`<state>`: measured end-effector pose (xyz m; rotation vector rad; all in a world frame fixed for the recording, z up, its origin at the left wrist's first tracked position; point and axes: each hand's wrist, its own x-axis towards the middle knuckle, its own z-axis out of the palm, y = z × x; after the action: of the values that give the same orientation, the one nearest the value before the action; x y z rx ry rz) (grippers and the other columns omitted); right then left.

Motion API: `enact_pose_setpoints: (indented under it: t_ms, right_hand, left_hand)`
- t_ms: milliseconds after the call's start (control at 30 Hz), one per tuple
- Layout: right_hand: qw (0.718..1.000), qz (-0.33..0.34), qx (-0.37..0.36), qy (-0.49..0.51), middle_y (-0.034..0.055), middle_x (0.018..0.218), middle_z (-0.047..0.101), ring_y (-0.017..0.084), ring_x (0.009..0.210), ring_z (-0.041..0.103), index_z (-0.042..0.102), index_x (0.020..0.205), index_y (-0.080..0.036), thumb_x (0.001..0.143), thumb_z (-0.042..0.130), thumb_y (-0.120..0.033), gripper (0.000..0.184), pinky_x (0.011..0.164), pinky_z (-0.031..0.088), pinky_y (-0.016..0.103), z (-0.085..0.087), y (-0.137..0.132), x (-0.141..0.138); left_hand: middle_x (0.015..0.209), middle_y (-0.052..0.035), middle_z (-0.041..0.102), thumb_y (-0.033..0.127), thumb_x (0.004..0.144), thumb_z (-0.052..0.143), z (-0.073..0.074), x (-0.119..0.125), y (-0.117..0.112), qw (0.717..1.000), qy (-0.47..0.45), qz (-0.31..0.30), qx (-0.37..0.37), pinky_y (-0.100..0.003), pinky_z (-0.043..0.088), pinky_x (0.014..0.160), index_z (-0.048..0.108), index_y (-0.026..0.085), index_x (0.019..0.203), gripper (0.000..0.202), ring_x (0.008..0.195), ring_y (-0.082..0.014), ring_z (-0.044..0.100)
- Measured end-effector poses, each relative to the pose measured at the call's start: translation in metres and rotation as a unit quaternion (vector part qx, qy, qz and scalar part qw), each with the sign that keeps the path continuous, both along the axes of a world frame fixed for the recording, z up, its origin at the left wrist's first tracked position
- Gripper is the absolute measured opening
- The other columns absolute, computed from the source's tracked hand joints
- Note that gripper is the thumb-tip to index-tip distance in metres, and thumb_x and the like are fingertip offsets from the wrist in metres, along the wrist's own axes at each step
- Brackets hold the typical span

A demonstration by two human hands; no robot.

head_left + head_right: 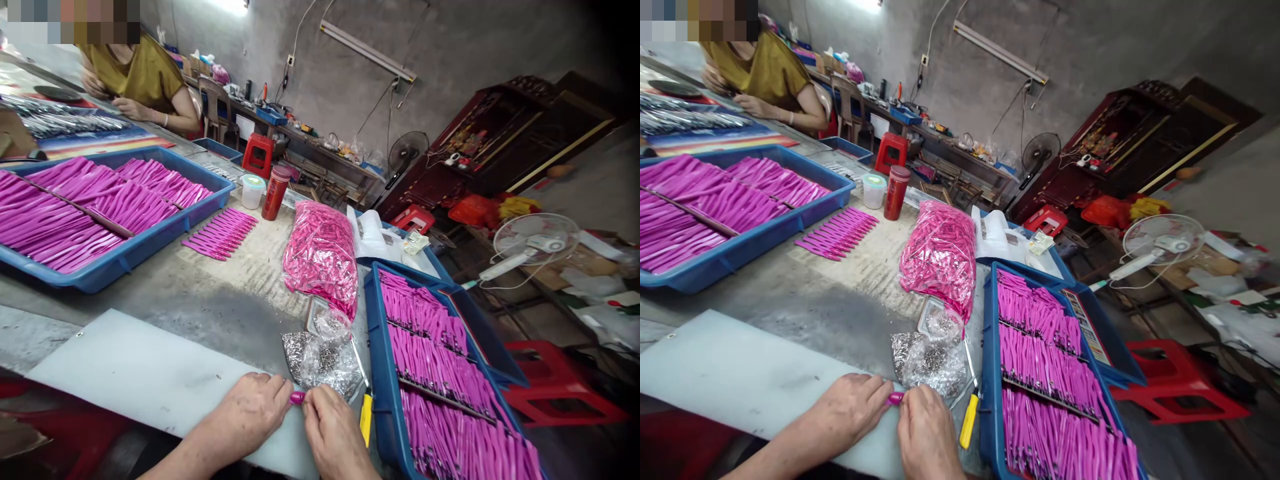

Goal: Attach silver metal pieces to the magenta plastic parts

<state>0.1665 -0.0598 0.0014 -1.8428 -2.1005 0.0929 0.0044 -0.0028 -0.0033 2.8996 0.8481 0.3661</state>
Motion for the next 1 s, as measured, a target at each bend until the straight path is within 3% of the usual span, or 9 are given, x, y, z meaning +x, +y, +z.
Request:
enact_pose_setpoints:
  t_ms: [233,400,733,1000]
  right_hand:
    - [0.998,0.012,-0.016,-0.056,0.0009,0.059,0.056,0.016,0.056,0.055,0.046,0.061,-0.021,0.079,0.036,-0.012,0.023,0.053,0.034,0.025,0.015,0.005,-0.004]
    - [0.999,0.011,-0.022,-0.040,0.0007,0.057,0.057,0.015,0.056,0.058,0.048,0.059,-0.021,0.078,0.039,-0.013,0.022,0.051,0.035,0.024,0.023,0.010,-0.004]
    - [0.998,-0.047,-0.033,0.013,0.0010,0.062,0.056,0.017,0.060,0.055,0.046,0.064,-0.021,0.083,0.035,-0.016,0.023,0.056,0.033,0.027,0.000,0.003,-0.005]
    - [0.999,-0.034,-0.015,0.026,0.0015,0.060,0.055,0.017,0.059,0.054,0.046,0.062,-0.022,0.082,0.035,-0.016,0.024,0.055,0.034,0.027,0.001,0.004,-0.006]
  left_hand:
    - [0.069,-0.0004,0.053,0.012,0.088,0.038,-0.006,0.001,-0.001,0.999,-0.016,-0.002,0.035,-0.031,0.040,0.052,0.046,0.019,0.081,0.013,0.057,-0.0181,0.052]
    - [0.070,-0.0005,0.053,0.012,0.088,0.039,-0.006,0.002,-0.001,0.999,-0.018,0.000,0.041,-0.031,0.040,0.051,0.046,0.019,0.081,0.012,0.057,-0.0184,0.052]
    - [0.070,-0.0005,0.053,0.011,0.087,0.042,-0.010,0.001,-0.001,0.999,-0.012,-0.001,0.043,-0.030,0.040,0.051,0.046,0.019,0.083,0.009,0.057,-0.0181,0.052]
    - [0.070,-0.0010,0.053,0.011,0.086,0.041,-0.004,0.001,-0.001,0.999,-0.003,-0.006,0.041,-0.031,0.041,0.050,0.046,0.018,0.082,0.010,0.056,-0.0186,0.053]
